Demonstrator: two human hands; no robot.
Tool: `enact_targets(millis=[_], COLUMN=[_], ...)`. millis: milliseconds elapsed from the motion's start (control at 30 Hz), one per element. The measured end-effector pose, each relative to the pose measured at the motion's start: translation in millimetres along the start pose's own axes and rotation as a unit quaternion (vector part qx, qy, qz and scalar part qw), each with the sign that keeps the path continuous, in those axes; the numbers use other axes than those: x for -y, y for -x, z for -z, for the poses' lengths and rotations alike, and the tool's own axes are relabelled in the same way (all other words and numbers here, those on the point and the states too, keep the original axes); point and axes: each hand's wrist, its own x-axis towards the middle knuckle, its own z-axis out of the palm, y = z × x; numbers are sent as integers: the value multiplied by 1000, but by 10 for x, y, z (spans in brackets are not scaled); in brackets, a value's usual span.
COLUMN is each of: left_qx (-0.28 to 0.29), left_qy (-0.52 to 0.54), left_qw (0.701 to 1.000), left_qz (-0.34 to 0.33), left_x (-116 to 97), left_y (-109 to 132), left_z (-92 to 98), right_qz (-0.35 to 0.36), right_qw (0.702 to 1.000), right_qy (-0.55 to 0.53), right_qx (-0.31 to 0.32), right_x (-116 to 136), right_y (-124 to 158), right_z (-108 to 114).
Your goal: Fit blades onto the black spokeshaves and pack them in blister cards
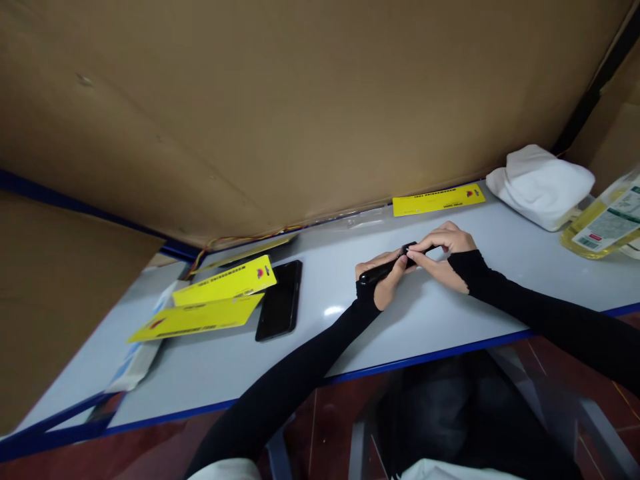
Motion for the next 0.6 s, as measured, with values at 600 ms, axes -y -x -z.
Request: enact_targets(millis=[600], left_qx=[19], left_qy=[13], left_qw=[998], left_qz=[-58], left_x=[148], left_y=[-63], left_z=[50], right_qz=[-64], right_qw=[997], right_qy=[-23], right_qx=[33], right_x=[59], right_y=[22], right_z=[32])
